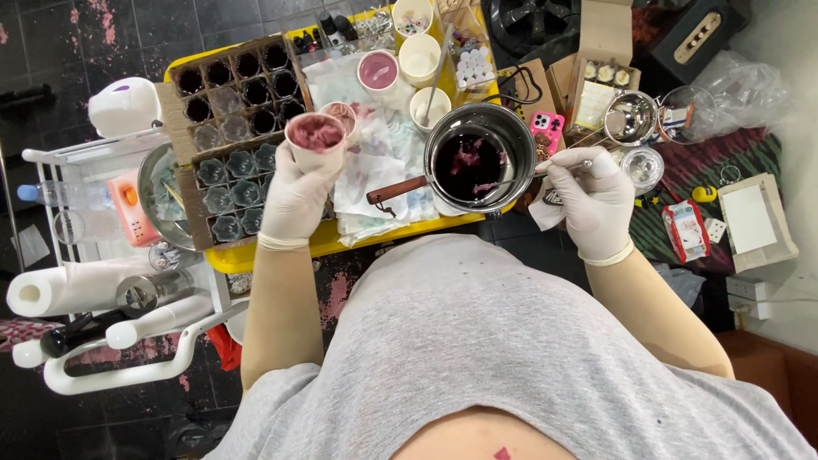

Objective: Mixing melted wax with coloring in a small cup using a metal stir tool.

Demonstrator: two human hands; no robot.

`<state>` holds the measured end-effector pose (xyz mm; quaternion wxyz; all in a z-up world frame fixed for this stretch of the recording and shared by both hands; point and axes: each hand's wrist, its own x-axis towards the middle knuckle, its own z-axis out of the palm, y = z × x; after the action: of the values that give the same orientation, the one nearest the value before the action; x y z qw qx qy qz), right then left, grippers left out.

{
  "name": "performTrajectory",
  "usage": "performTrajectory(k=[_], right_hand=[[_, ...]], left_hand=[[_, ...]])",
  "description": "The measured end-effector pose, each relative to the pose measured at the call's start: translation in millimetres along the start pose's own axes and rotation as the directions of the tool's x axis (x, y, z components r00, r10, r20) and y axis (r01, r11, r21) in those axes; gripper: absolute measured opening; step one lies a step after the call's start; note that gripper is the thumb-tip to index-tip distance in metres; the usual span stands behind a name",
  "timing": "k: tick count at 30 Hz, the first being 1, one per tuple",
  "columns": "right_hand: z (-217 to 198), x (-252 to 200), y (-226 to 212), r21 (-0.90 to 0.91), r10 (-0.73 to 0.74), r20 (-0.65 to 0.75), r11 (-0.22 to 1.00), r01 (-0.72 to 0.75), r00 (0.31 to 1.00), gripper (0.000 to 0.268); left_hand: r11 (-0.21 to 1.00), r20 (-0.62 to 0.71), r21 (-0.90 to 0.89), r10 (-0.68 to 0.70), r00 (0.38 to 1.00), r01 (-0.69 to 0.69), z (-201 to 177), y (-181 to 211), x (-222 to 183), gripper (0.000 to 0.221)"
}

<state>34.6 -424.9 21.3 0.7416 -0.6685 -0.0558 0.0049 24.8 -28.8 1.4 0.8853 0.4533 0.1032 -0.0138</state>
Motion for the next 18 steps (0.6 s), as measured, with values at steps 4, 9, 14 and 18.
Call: performTrajectory(k=[4, 9, 14, 18], right_hand=[[-1.1, -0.3, -2.0, -0.015, 0.021, -0.002, 1.0, -0.021, 1.0, 0.01], [-1.2, -2.3, -6.5, -0.026, -0.017, 0.027, 1.0, 0.018, 0.999, 0.011], [2.6, -0.1, -1.3, -0.053, -0.03, 0.003, 0.998, 0.03, 1.0, 0.012], [3.9, 5.5, 7.4, 0.018, -0.018, -0.034, 1.0, 0.019, 0.999, 0.012]], left_hand=[[0.959, -0.049, 0.263, 0.119, 0.992, -0.102, -41.6, -56.0, 2.0, 0.079], [0.895, -0.177, 0.435, 0.188, 0.966, -0.094, -32.6, -85.5, -5.2, 0.075], [0.588, -0.153, 0.803, 0.358, 0.921, -0.095, -41.1, -104.9, -8.6, 0.077], [0.066, -0.137, 0.991, 0.407, 0.903, 0.12, -22.3, -92.5, -13.9, 0.08]])
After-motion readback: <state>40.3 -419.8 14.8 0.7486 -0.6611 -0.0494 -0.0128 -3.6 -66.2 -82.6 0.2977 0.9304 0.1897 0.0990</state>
